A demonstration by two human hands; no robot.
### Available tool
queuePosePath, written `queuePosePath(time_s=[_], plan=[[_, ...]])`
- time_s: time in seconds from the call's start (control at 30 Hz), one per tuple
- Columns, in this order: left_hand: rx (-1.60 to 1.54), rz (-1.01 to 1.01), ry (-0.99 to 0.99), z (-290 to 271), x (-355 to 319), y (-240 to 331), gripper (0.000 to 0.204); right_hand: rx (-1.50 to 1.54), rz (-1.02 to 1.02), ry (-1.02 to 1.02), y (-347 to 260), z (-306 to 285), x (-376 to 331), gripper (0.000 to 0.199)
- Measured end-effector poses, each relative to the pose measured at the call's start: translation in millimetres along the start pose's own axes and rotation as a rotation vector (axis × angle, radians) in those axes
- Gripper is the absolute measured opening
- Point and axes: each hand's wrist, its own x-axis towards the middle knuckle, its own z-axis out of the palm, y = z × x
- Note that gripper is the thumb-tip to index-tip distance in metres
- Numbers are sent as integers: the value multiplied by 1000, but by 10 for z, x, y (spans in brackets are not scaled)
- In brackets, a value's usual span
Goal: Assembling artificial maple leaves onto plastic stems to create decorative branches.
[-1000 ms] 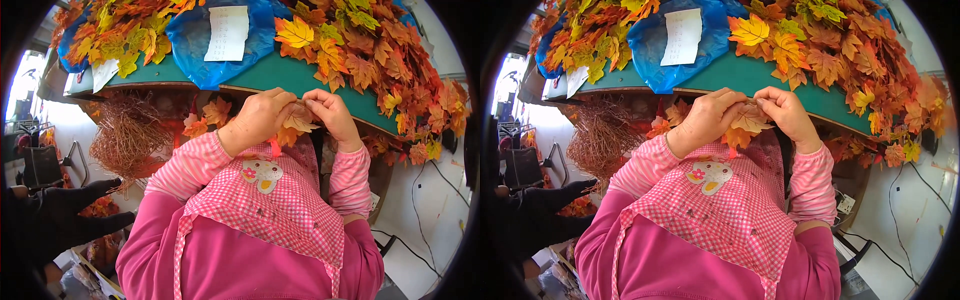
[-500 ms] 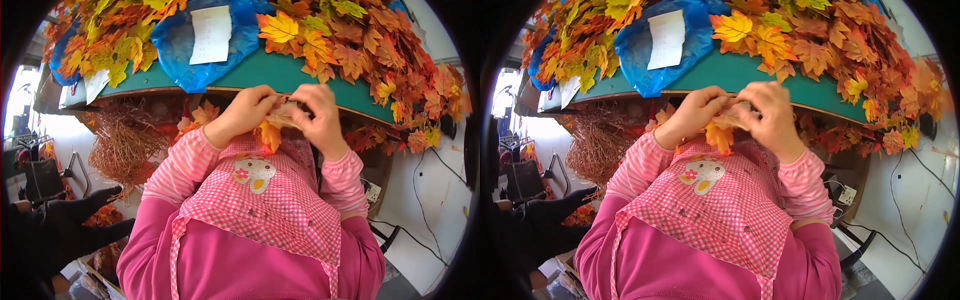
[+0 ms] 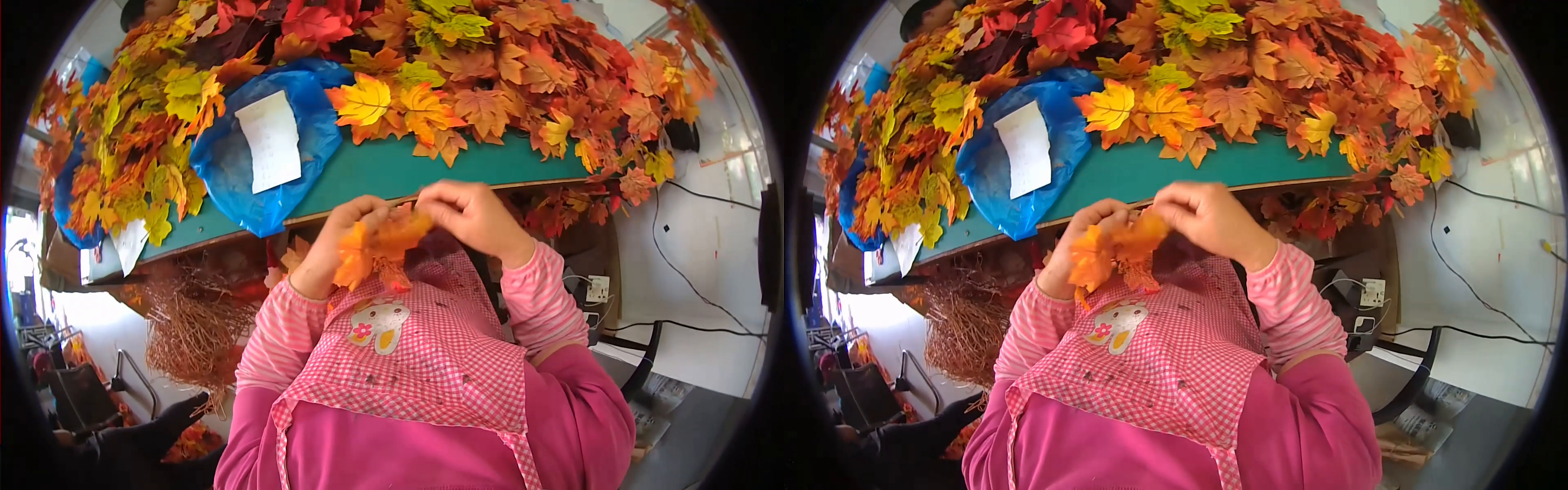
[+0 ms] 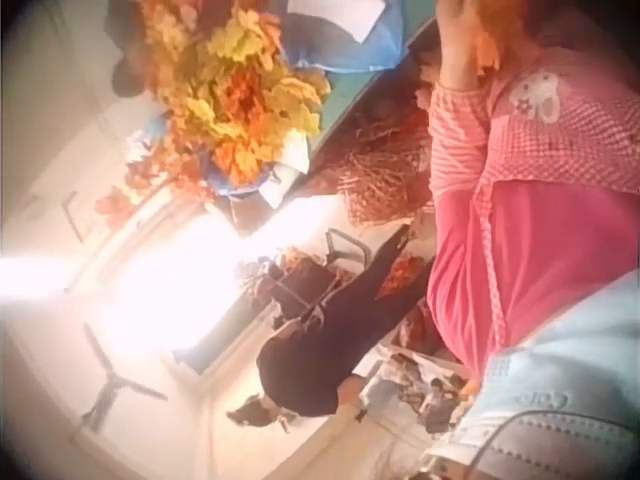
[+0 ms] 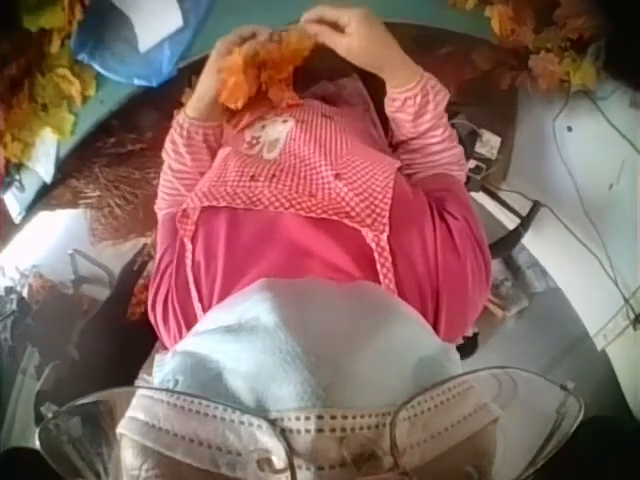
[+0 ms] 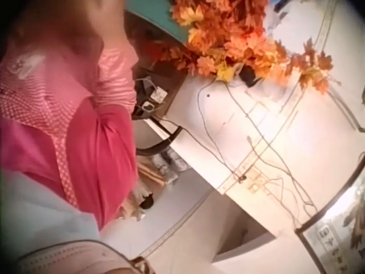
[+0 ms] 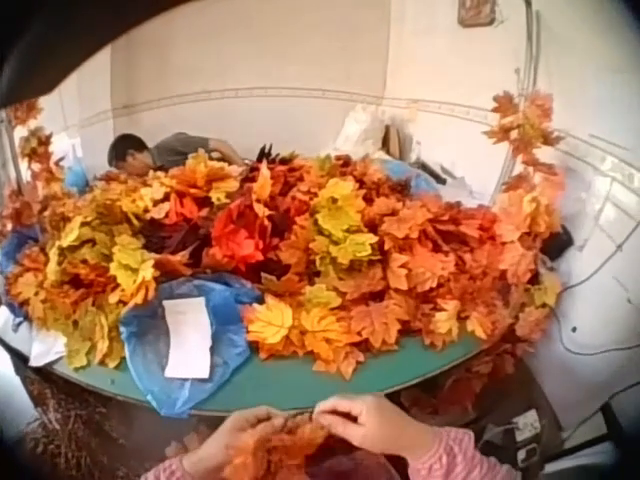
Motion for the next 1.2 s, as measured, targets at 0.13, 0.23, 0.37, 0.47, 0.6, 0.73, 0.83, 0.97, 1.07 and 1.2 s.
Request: queuePosePath(time_s=[0.13, 0.23, 0.37, 0.47, 0.6, 0.73, 0.83, 0.97, 1.07, 1.2], plan=[[-861, -18, -363, -287, 80, -31, 43, 137, 40, 249, 92, -86, 87, 22], [479, 427, 5, -547, 198, -113, 33, 210, 169, 322, 159, 0, 103, 25], [-652, 86, -209, -780, 355, -162, 25, 231, 166, 244, 235, 86, 97, 25], [-747, 59, -368, -770, 358, -116, 24, 213, 176, 183, 254, 125, 97, 24], [-564, 134, -266, -694, 275, 12, 20, 225, 170, 176, 249, 199, 112, 23], [-541, 161, -322, -696, 274, 54, 17, 194, 139, 139, 233, 256, 128, 23], [-511, 174, -309, -737, 285, 44, 17, 198, 141, 123, 231, 282, 119, 23], [-427, 166, -277, -686, 251, 65, 16, 178, 135, 130, 228, 291, 108, 24], [-248, 138, -321, -511, 187, 97, 33, 138, 68, 218, 193, 275, 168, 31], [-150, 102, -144, -201, 46, -8, 32, -11, 8, 122, 82, 316, 271, 38]])
